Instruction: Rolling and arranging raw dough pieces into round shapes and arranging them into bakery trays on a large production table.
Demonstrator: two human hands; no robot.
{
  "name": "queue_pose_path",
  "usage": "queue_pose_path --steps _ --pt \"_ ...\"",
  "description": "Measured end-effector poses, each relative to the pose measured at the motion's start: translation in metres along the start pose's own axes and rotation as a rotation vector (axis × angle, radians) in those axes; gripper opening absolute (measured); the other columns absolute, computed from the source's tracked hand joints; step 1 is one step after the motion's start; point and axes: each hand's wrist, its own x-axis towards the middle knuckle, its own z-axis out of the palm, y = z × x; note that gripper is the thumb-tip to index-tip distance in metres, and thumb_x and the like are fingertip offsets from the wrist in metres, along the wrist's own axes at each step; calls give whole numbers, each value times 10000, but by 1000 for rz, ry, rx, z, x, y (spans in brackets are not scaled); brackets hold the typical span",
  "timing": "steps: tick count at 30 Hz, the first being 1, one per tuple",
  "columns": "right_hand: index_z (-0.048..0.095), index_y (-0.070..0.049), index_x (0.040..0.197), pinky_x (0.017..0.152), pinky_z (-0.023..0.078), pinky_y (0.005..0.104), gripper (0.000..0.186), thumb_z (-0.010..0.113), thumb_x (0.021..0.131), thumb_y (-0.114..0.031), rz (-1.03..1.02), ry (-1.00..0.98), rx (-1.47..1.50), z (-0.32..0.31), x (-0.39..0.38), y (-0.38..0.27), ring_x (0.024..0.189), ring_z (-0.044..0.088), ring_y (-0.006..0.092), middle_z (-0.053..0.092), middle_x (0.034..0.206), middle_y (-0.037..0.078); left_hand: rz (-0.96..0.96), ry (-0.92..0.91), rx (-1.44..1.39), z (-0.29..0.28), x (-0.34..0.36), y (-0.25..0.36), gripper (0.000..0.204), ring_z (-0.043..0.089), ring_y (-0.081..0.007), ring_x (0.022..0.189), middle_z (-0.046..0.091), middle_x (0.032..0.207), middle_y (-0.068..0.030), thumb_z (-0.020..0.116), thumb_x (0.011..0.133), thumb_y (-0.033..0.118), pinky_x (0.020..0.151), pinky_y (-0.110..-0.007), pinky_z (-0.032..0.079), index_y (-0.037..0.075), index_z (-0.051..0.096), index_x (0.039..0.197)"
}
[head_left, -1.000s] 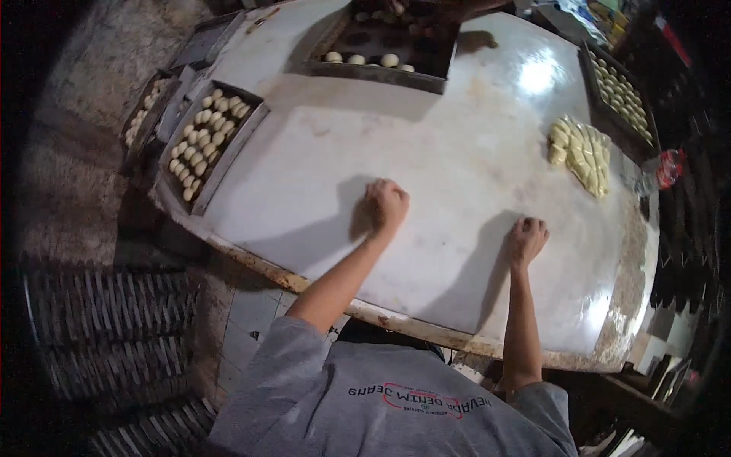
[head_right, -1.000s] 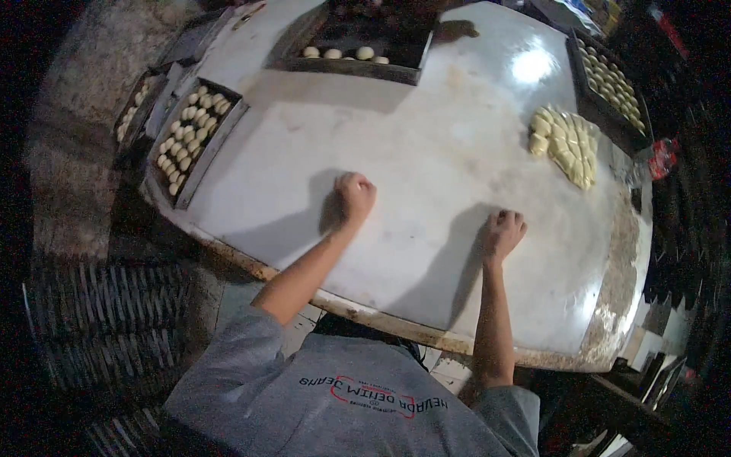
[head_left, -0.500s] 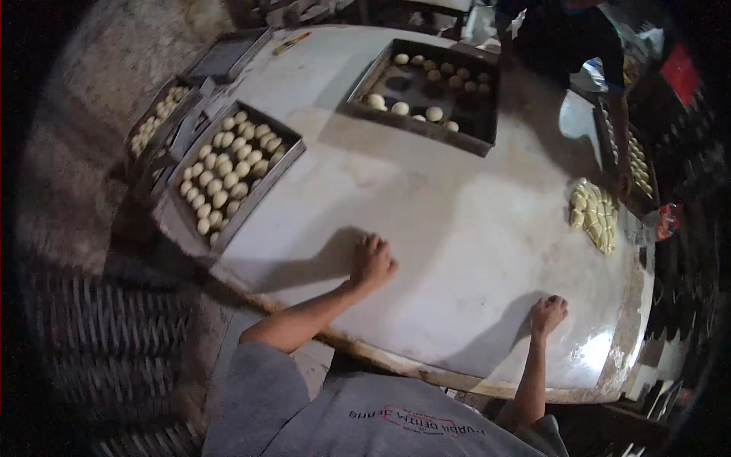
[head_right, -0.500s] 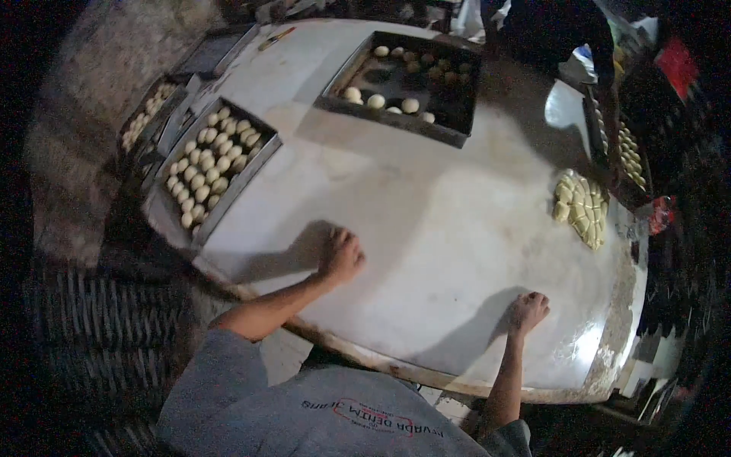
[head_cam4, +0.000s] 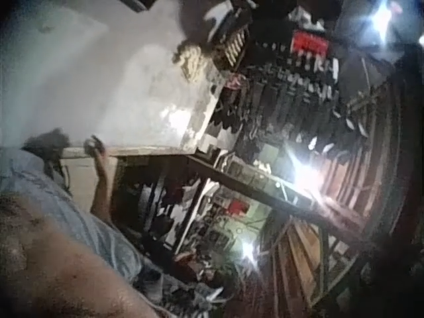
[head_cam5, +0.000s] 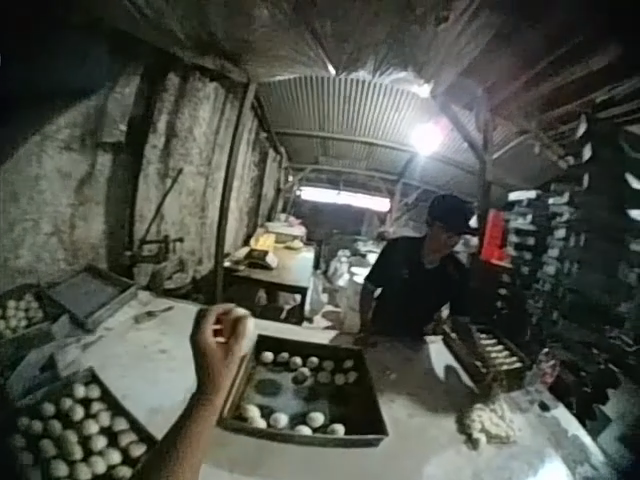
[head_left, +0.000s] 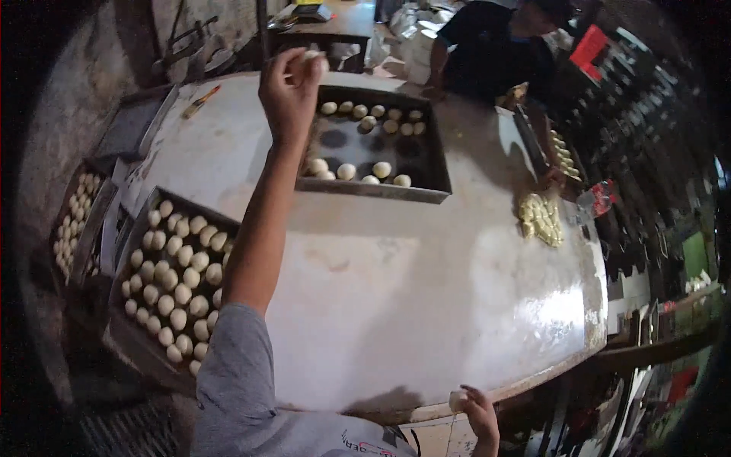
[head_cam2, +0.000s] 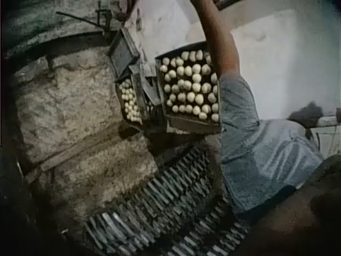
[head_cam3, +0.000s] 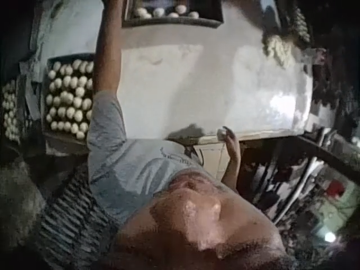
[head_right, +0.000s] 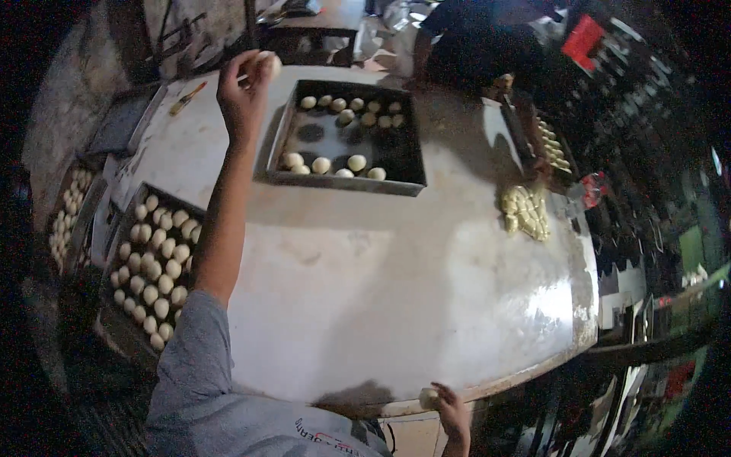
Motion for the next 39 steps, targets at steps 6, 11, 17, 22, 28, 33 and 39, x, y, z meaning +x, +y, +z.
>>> queue_pose_path --steps 6,11,17,22,28,33,39 --pt "469 95 1195 859 453 372 530 672 779 -163 -33 -241 125 64 -17 -45 1009 561 247 562 1131 191 -224 -123 25 -18 -166 -185 613 457 -372 1108 502 1178 -206 680 681 114 964 -435 356 28 429 1233" --pt "488 -5 1230 833 482 284 600 739 684 -13 -476 -293 -257 113 -20 -197 1022 559 193 556 1170 119 -526 -999 0 -128 -335 -7 587 419 -367 1152 447 1224 -212 711 685 227 963 -484 341 31 467 1181" --pt "569 -115 1169 795 489 346 358 539 819 -48 -2010 1431 -811 215 75 -409 965 560 241 605 950 107 -242 -1285 332 -248 -347 97 669 89 -369 1360 187 1463 -151 624 729 514 1083 -532 41 176 471 1285" --pt "470 26 1197 936 373 396 540 569 832 -359 -1408 540 -834 322 288 -314 1108 457 342 502 1182 239 -301 -1232 322 -237 -351 100 632 109 -375 1351 210 1454 -141 647 728 465 1085 -529 62 174 488 1267" --pt "565 -37 1055 886 378 441 425 604 787 -365 -835 1101 -873 107 325 -138 1065 458 330 545 1061 163 -352 -1171 389 -225 -346 110 611 167 -391 1326 251 1431 -155 684 705 413 1074 -547 88 153 519 1234" --pt "546 -38 1079 854 415 431 371 556 776 -253 -517 1414 -1072 -190 300 -51 1028 499 267 537 1076 133 -265 -1145 477 -187 -352 120 627 158 -412 1328 262 1425 -184 711 690 366 1040 -583 124 116 509 1228" --pt "572 -56 1039 898 367 431 379 459 818 -343 -586 1145 -1263 -282 354 -105 1050 483 288 533 1129 141 -105 -959 850 -142 -388 102 516 322 -336 1274 398 1337 -196 651 779 232 1024 -491 241 65 475 1234"
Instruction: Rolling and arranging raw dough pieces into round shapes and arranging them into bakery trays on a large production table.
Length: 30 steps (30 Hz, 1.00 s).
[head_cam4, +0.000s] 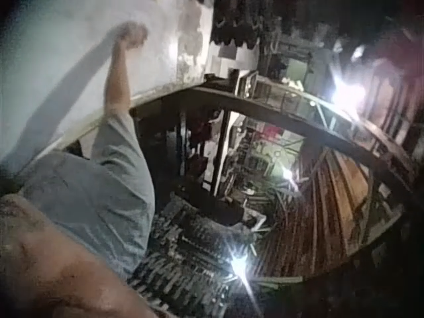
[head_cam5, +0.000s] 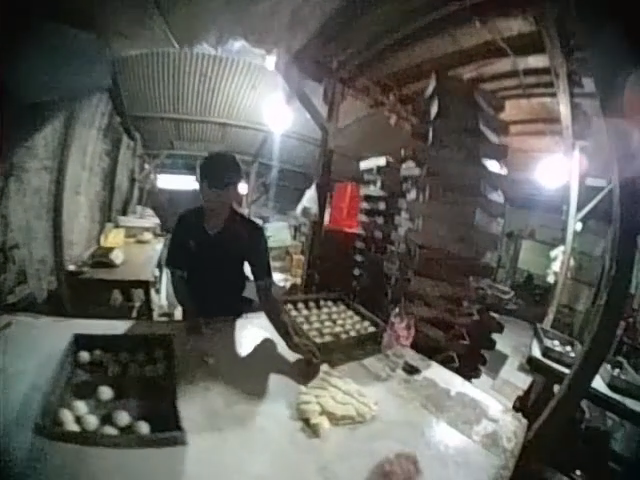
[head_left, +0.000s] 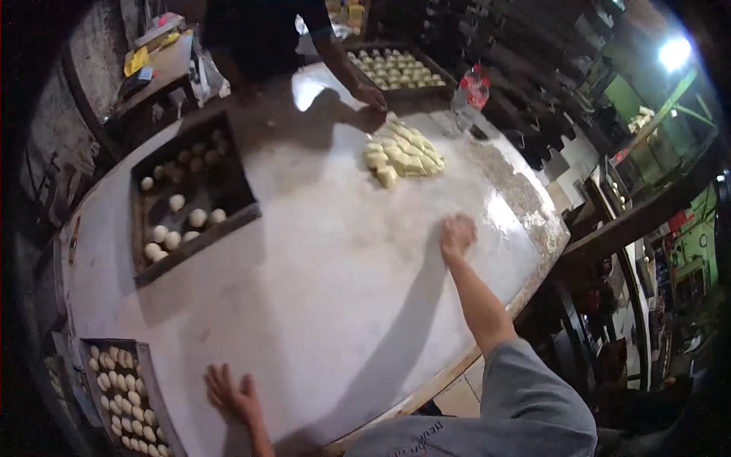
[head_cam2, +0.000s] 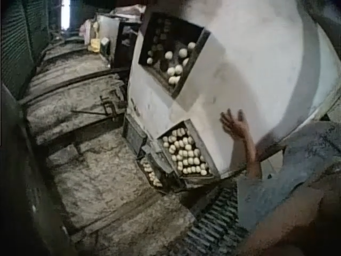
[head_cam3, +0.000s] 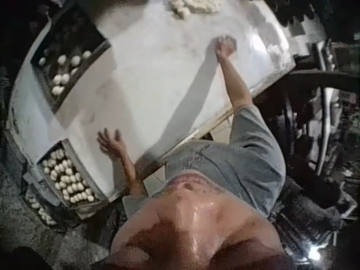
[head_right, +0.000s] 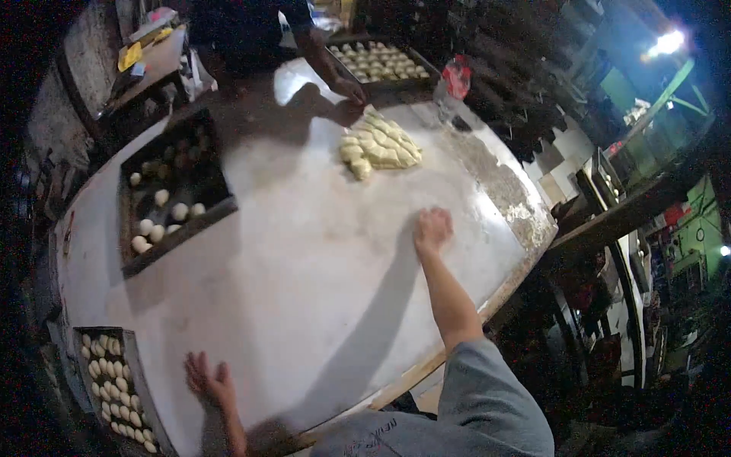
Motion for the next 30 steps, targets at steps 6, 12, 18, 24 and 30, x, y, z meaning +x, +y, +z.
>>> queue_pose_path --steps 6,12,18,24,30 --pt "606 -86 1000 900 337 439 361 400 868 -351 489 8 286 15 127 -76 1041 489 297 574 1084 96 -296 235 -174 30 13 -11 235 510 -322 1022 510 1126 -167 436 902 52 882 -378 413 -60 495 1100" --pt "626 -92 988 883 346 454 386 377 889 -370 523 -41 347 43 212 -79 1031 497 300 581 1072 113 -518 240 42 31 29 31 192 516 -326 982 518 1099 -183 452 908 104 859 -368 414 -44 514 1013" --pt "595 -64 1018 865 394 471 403 549 820 -412 -91 -119 435 64 243 -92 968 539 309 606 972 133 -536 330 -317 57 23 105 234 539 -334 953 552 1059 -183 486 906 162 845 -377 425 -17 491 1055" --pt "497 66 1044 624 489 332 513 723 729 -269 122 -858 1397 47 230 -42 752 586 192 604 899 139 -557 138 -182 30 17 163 269 516 -285 1074 521 1162 -150 503 903 187 902 -350 414 28 448 1114" --pt "594 39 887 602 472 335 311 642 681 -189 260 -522 1142 -10 121 -24 699 597 208 615 731 152 -566 188 -274 8 11 171 295 522 -299 1045 542 1112 -142 538 865 170 879 -362 425 37 447 1113"
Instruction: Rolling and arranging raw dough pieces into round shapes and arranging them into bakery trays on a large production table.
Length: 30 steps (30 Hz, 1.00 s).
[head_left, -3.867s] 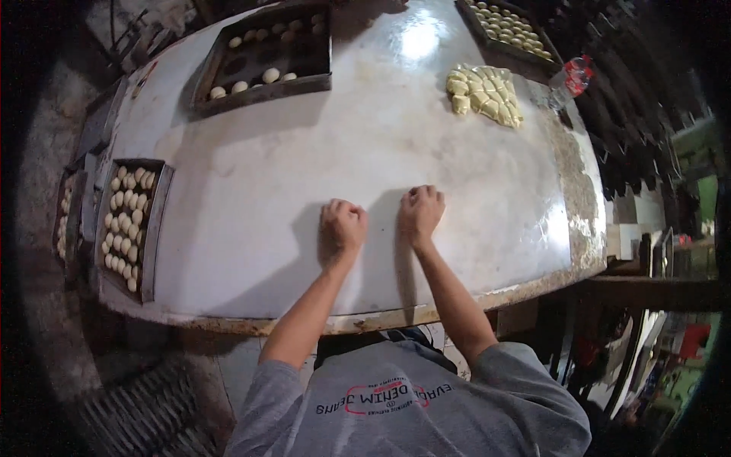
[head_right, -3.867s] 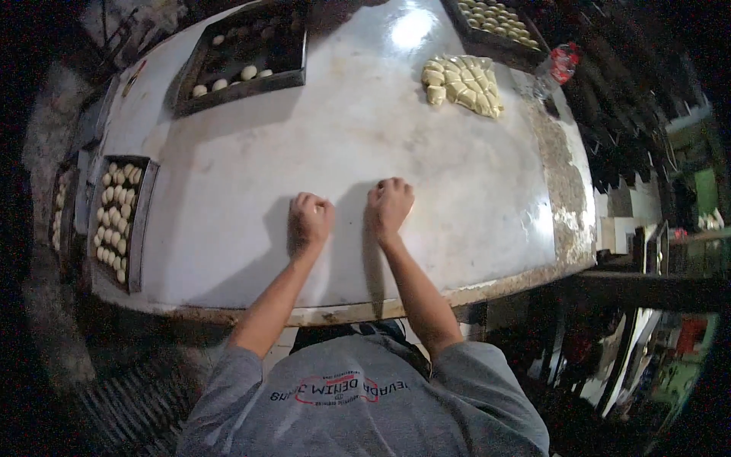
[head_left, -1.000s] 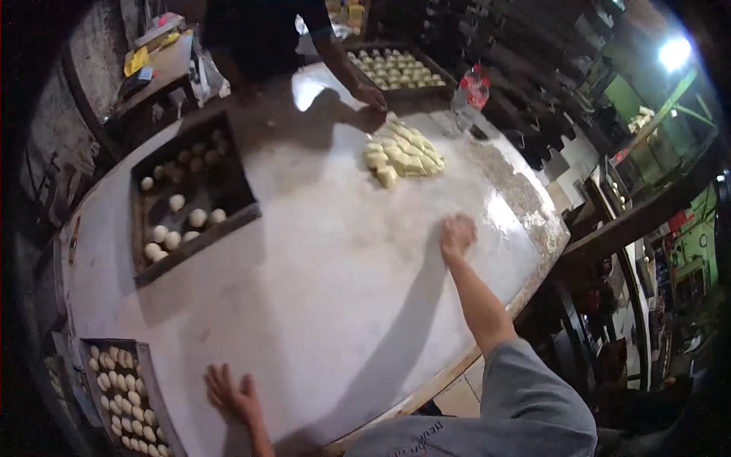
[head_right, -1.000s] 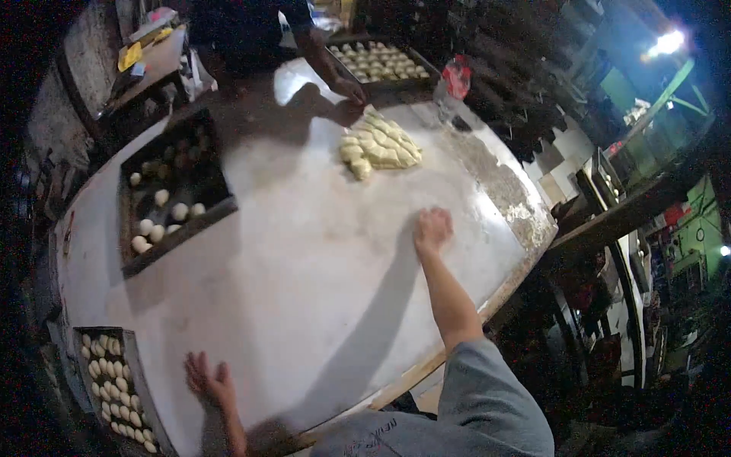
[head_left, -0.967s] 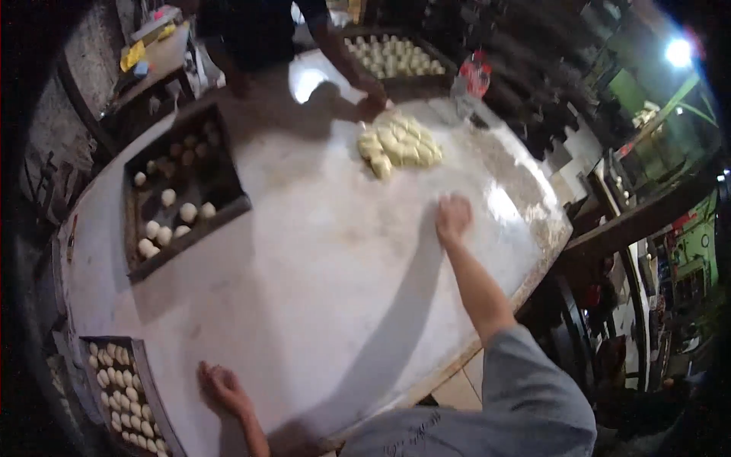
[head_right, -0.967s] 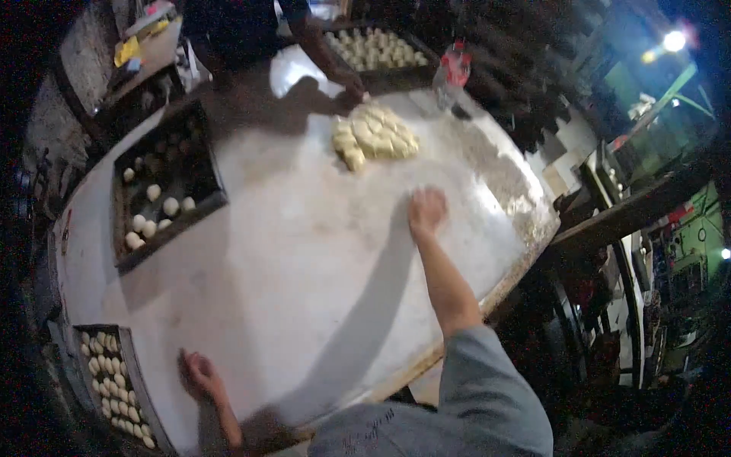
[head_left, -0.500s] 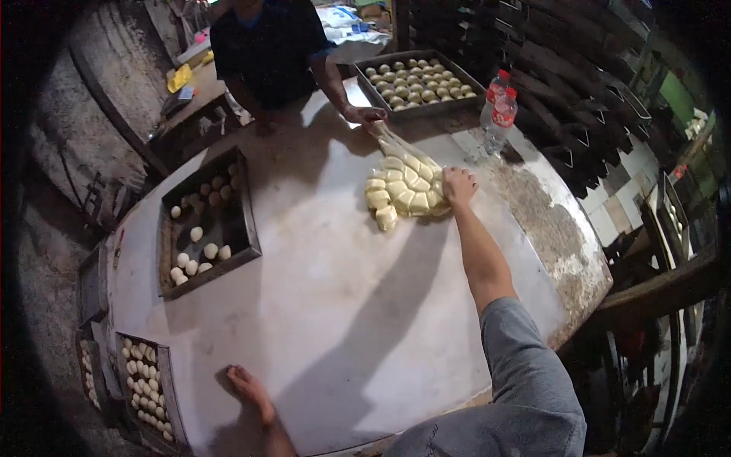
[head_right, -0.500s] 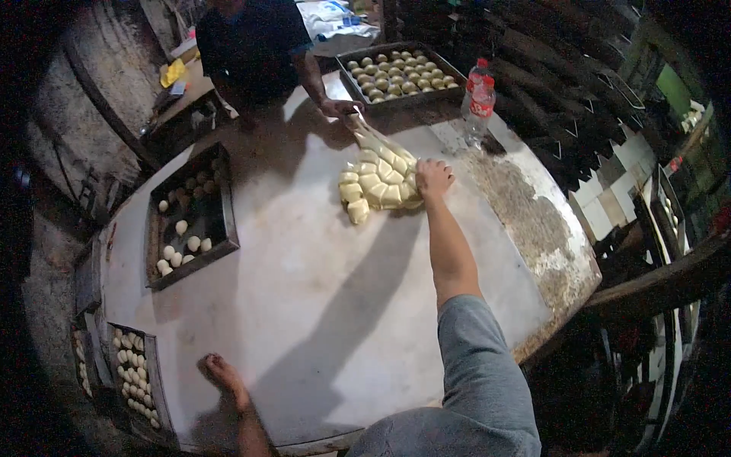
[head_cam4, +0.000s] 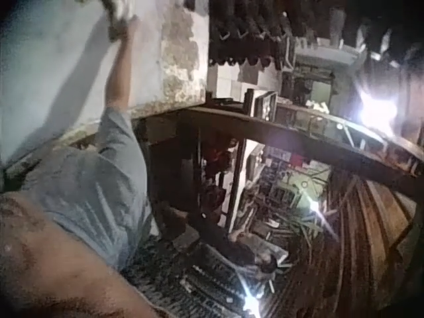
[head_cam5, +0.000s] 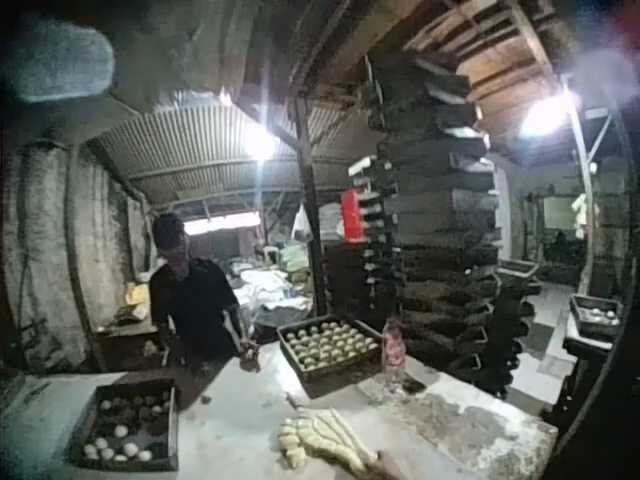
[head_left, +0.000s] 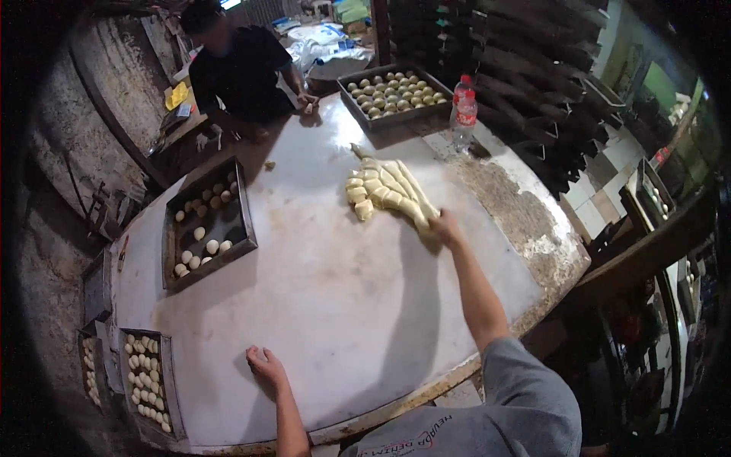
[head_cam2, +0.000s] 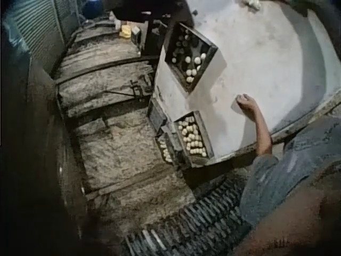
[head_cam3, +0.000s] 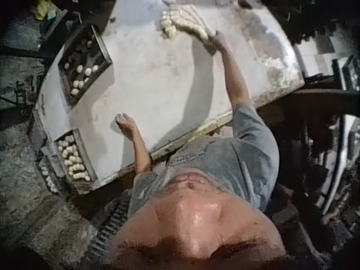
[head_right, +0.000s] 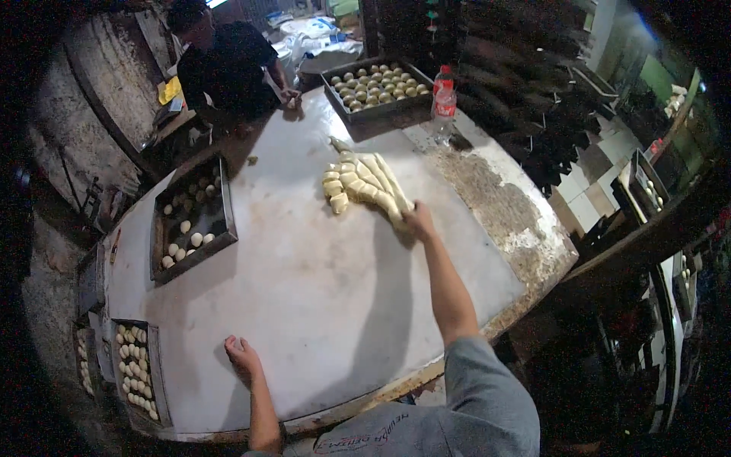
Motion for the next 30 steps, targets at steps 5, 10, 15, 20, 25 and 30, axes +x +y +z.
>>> queue_pose_path --steps 5,10,15,20,25,30 --pt "579 54 929 652 462 341 353 630 668 -178 160 262 40 11 -110 35 729 582 205 611 799 148 86 -62 -57 11 1 -20 232 532 -314 1020 559 1073 -146 545 813 137 860 -396 441 33 507 1017" --pt "554 31 964 579 451 331 344 637 690 -159 278 340 168 9 -210 16 669 552 188 570 725 111 278 -34 -381 29 -1 -60 231 542 -315 963 569 1015 -152 553 783 61 860 -390 422 16 518 1007" --pt "418 -5 1166 571 472 310 436 578 777 -124 409 314 448 35 -323 19 775 546 174 541 957 121 233 -309 -875 31 -21 -93 180 550 -230 955 589 988 -112 568 817 69 880 -349 409 -8 539 977" --pt "363 17 1288 690 528 300 512 584 834 -68 293 -433 942 59 -433 -14 922 583 201 534 1110 150 -30 -1280 -914 -48 -92 -23 604 477 -208 1099 544 1169 -107 460 891 507 961 -365 368 -12 518 1194" --pt "392 10 1299 753 520 306 539 627 825 -94 108 -452 441 80 -476 -70 908 599 204 577 1065 137 -135 -1360 -1134 -100 -101 7 394 570 -199 866 607 979 -92 680 795 275 790 -321 459 -20 579 1036" --pt "424 56 1251 747 524 320 476 613 825 -37 88 -184 520 67 -446 -62 837 615 197 606 968 146 -415 -801 -1351 -79 -79 -37 260 564 -178 809 599 892 -58 722 724 66 747 -308 467 13 576 933"
